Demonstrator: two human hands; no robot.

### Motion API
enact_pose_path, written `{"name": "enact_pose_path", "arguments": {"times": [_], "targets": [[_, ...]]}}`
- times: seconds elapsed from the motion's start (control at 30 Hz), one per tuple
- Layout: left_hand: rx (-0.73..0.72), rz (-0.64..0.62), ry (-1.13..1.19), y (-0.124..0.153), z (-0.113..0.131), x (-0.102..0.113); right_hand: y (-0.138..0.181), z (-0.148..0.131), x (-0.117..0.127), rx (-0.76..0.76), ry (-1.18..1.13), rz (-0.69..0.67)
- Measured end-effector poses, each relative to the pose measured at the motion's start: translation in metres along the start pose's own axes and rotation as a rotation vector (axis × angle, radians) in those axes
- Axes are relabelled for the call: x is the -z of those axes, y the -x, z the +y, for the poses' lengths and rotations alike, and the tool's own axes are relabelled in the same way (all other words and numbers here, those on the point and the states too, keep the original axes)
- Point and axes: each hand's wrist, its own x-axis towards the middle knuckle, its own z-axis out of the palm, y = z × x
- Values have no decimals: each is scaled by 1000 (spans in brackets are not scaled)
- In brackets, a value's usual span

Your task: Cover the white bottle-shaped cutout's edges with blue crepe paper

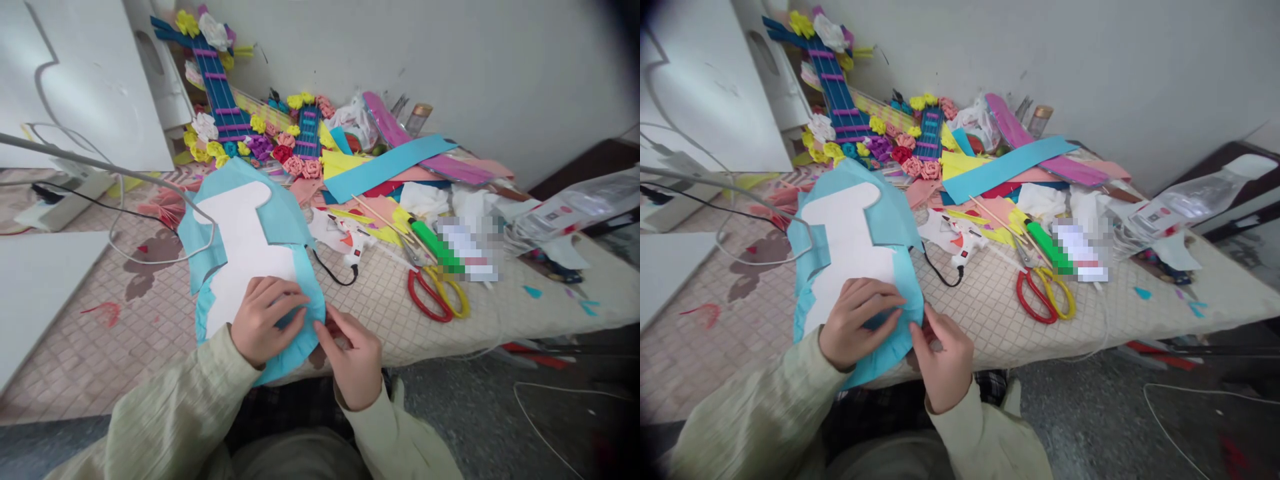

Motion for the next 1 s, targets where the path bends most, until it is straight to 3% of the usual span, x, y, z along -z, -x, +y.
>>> {"name": "enact_pose_path", "arguments": {"times": [0.1, 0.2, 0.43, 0.7, 0.9, 1.0], "targets": [[23, -16, -50, -2, 0, 2, 0, 1, -1, -35, -52, -7], [-40, -44, -49, -6, 0, 2, 1, 4, -3, -115, -161, 0], [-36, 45, 2, -5, 1, 2, -7, 2, -8, -285, -380, 70], [-22, 84, 27, -7, 1, 3, -5, 1, -12, -142, -261, 107], [16, 105, 64, -5, -1, 2, -3, 3, -16, -209, -314, 117], [9, 103, 78, -4, -2, 2, -4, 3, -16, -167, -318, 148]]}}
